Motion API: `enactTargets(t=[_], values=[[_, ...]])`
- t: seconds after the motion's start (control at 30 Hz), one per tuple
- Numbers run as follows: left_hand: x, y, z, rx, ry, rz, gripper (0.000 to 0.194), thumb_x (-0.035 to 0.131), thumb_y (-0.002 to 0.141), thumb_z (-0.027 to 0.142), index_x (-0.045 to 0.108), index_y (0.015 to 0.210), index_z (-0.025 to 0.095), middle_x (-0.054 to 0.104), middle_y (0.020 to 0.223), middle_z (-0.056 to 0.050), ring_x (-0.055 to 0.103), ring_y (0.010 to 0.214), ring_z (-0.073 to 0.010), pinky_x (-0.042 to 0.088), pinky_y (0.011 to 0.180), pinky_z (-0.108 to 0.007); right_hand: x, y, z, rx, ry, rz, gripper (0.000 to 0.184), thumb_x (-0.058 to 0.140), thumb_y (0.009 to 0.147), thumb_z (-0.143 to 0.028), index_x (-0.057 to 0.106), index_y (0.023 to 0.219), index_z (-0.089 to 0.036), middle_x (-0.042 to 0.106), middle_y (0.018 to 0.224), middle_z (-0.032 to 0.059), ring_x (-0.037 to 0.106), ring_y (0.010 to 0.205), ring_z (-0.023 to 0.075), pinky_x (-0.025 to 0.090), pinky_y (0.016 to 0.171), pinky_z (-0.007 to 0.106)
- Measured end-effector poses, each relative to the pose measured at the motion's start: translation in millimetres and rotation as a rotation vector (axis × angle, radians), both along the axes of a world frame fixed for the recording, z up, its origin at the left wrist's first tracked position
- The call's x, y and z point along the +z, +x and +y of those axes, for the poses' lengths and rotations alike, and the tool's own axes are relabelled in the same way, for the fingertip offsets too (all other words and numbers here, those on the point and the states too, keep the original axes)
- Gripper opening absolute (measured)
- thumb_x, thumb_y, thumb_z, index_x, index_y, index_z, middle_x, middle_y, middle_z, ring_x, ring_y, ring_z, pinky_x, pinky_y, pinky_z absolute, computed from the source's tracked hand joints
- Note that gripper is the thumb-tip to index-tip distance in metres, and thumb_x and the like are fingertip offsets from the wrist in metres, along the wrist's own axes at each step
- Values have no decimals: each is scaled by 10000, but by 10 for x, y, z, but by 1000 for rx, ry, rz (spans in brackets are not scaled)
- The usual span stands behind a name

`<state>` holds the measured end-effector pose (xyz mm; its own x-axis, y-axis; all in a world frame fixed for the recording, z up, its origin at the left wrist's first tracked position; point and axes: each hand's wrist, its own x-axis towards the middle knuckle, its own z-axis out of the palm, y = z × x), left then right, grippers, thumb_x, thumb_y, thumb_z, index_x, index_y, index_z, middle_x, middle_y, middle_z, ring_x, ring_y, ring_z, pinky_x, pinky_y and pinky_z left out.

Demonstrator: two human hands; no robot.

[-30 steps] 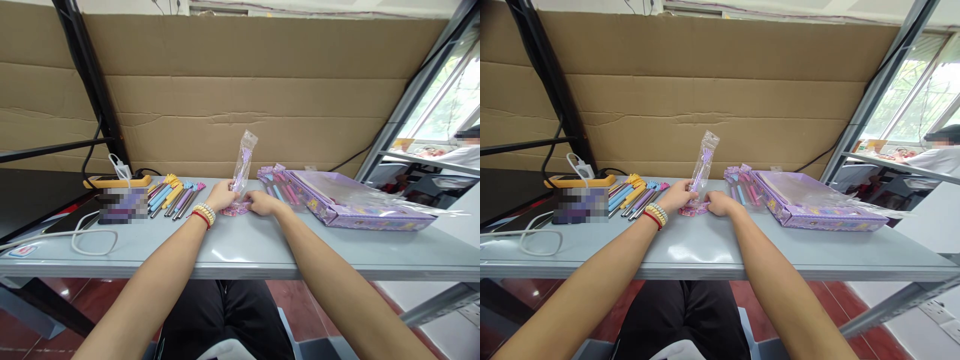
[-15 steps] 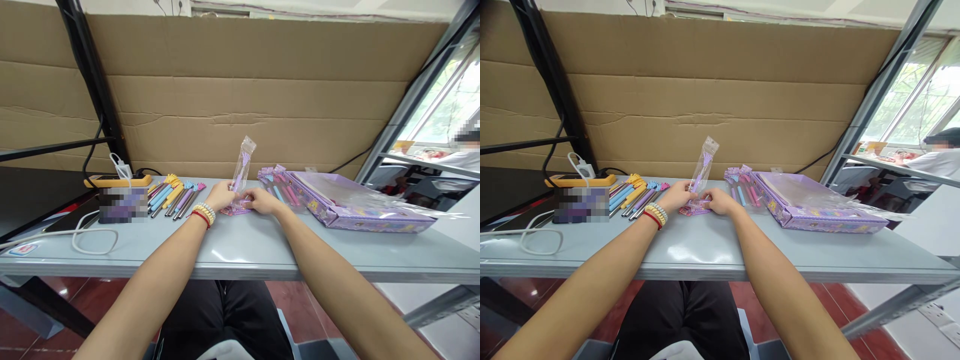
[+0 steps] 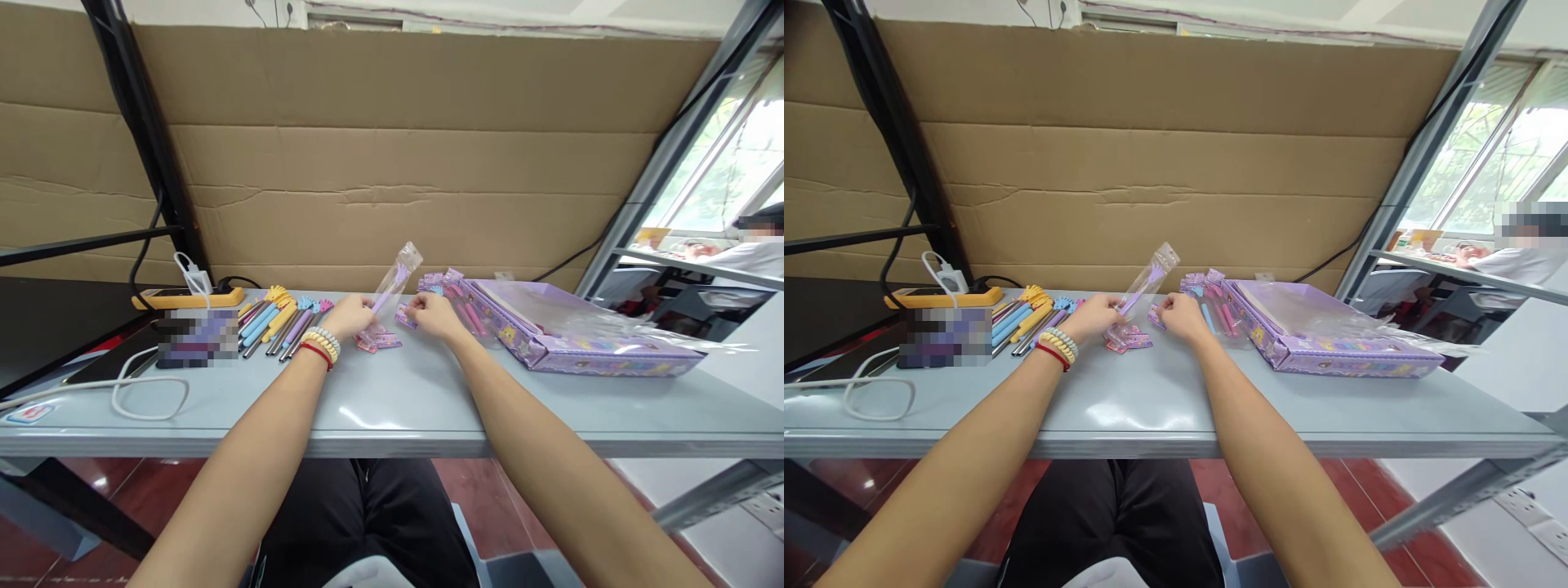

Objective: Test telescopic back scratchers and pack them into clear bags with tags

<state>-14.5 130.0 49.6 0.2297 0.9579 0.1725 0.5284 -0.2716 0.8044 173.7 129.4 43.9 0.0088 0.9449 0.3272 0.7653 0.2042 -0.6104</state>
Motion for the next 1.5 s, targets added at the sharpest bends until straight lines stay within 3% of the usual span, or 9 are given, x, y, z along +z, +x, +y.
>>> enactTargets(t=[0.07, 0.2, 0.4, 0.7, 0.9, 1.1, 1.27, 1.4, 1.5], values=[[31, -42, -5, 33, -32, 34, 180, 604, 583, 81, 704, 716, 150, 626, 546, -18, 585, 551, -167, 404, 508, -237, 29, 25, -4, -91, 99, 47, 112, 553, 726, -278, 597, 711, -177, 618, 675, 30, 518, 641, 155, 350, 616, 263], [66, -90, 6, 92, -32, -55, 314, 637, 585, 117, 716, 888, 130, 623, 544, -21, 570, 535, -170, 403, 508, -254, 73, 113, 12, -288, 280, 152, 204, 527, 789, -375, 591, 749, -185, 604, 652, 38, 514, 634, 170, 363, 657, 276], [95, -146, 38, 146, 11, -166, 275, 668, 593, 161, 722, 860, 121, 664, 663, -41, 560, 609, -149, 394, 553, -249, 24, 265, 106, -437, 271, 151, 175, 500, 815, -342, 562, 805, -179, 654, 781, 105, 585, 802, 235, 389, 775, 314], [184, -201, -27, 138, 13, -177, 262, 690, 571, 142, 745, 826, 120, 675, 660, -37, 543, 630, -144, 401, 599, -263, -51, 237, 82, -450, 148, -129, 149, 472, 828, -297, 583, 834, -198, 678, 848, 109, 621, 839, 256, 420, 724, 324], [250, -263, -65, 76, 25, -175, 253, 693, 586, 122, 746, 834, 107, 646, 598, -23, 517, 570, -122, 387, 557, -254, -53, 226, 87, -431, 162, -161, 144, 486, 813, -298, 590, 812, -198, 679, 831, 109, 631, 829, 258, 427, 705, 323], [258, -343, -52, 13, -13, -254, 247, 694, 596, 106, 732, 840, 94, 641, 591, -27, 541, 548, -118, 431, 549, -252, -78, 271, 131, -491, 210, -88, 116, 515, 784, -294, 580, 783, -198, 651, 779, 101, 598, 753, 231, 427, 701, 323], [272, -399, -49, -46, -25, -258, 216, 698, 589, 94, 734, 801, 109, 641, 586, -24, 544, 537, -110, 439, 540, -244, -116, 335, 200, -462, 414, -23, 139, 537, 704, -214, 434, 611, -208, 562, 733, 46, 507, 692, 177, 399, 694, 304], [304, -475, -69, -80, -69, -296, 206, 715, 562, 89, 735, 766, 113, 639, 573, -22, 549, 532, -111, 442, 546, -246, -123, 385, 242, -406, 488, 172, 245, 524, 664, -169, 313, 553, -224, 394, 531, -45, 389, 554, 130, 360, 607, 269], [303, -568, -63, -41, -90, -324, 206, 723, 535, 84, 727, 739, 112, 640, 563, -24, 547, 520, -114, 434, 539, -247, -122, 422, 250, -360, 499, 281, 241, 542, 639, -162, 323, 559, -223, 384, 503, -67, 377, 521, 113, 358, 568, 256]])
